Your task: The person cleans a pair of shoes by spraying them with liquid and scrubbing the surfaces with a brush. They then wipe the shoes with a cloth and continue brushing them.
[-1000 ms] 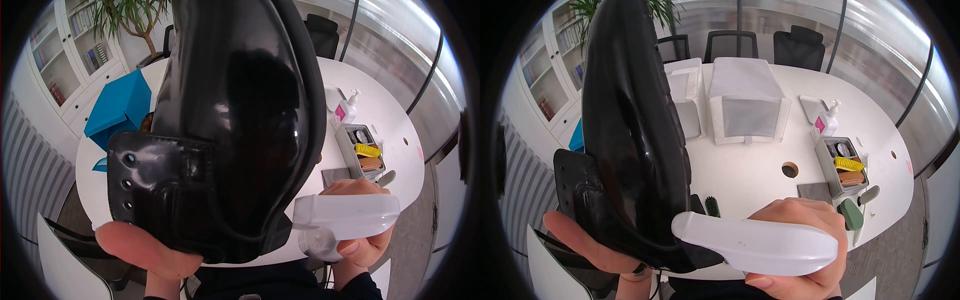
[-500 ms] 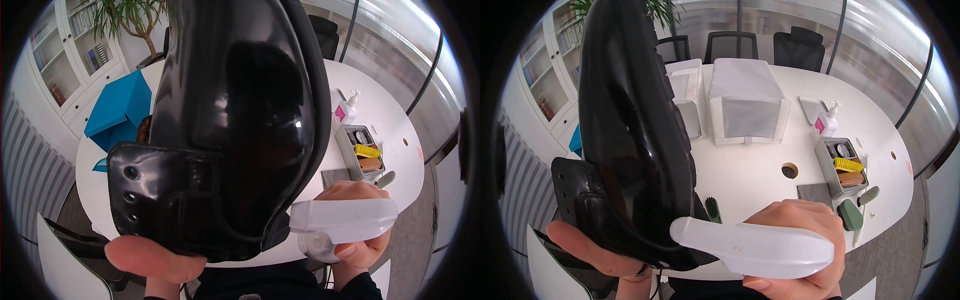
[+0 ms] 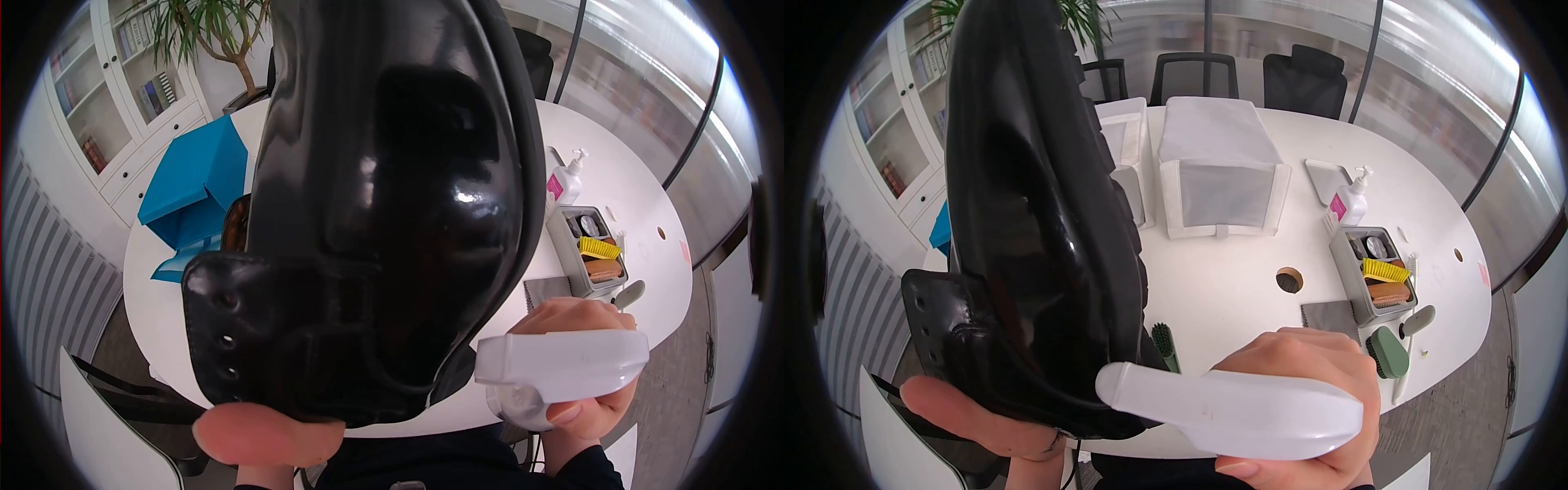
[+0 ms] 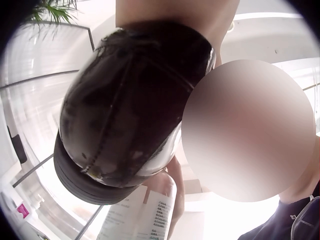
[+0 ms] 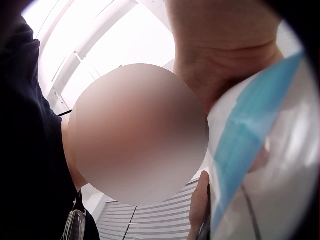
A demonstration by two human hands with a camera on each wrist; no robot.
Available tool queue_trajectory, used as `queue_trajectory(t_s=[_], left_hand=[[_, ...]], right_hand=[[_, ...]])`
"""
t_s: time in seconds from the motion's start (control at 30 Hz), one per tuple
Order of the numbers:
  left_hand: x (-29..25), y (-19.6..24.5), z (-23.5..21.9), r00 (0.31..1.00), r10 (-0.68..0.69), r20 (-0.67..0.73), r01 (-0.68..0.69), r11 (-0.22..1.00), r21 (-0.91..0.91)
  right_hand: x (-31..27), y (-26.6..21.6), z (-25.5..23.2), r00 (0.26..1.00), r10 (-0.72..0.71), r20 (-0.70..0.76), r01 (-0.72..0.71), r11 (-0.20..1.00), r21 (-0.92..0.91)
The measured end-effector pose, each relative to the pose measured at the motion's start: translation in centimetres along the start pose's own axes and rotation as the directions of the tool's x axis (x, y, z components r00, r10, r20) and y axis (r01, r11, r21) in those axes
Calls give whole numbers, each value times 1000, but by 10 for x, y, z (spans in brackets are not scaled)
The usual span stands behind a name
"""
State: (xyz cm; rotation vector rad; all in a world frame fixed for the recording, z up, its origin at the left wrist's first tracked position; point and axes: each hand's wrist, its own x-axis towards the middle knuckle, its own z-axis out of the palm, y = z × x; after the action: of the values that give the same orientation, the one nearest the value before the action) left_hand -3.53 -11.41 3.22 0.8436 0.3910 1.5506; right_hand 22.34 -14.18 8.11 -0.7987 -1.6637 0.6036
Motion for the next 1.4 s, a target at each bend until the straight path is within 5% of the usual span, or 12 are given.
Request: queue_trajectory(t_s=[0.07,0.17,0.3,0.6,1.4], left_hand=[[1,-1,1,1000,1,1,-1,1000,-2],[2,-2,1,1000,1,2,-1,1000,-5],[4,-3,2,1000,-1,6,1,1000,-10],[9,-9,0,1000,-5,7,5,1000,-31],[12,-8,1,1000,19,-19,-20,999,-41]], right_hand=[[2,0,-2,999,-37,13,37,999,-1],[14,-4,-10,950,-125,287,141,989,-35],[13,-4,-6,942,-149,301,184,979,-91],[3,-6,2,998,-29,61,35,994,-105],[9,-4,-15,933,-122,340,187,969,-164]])
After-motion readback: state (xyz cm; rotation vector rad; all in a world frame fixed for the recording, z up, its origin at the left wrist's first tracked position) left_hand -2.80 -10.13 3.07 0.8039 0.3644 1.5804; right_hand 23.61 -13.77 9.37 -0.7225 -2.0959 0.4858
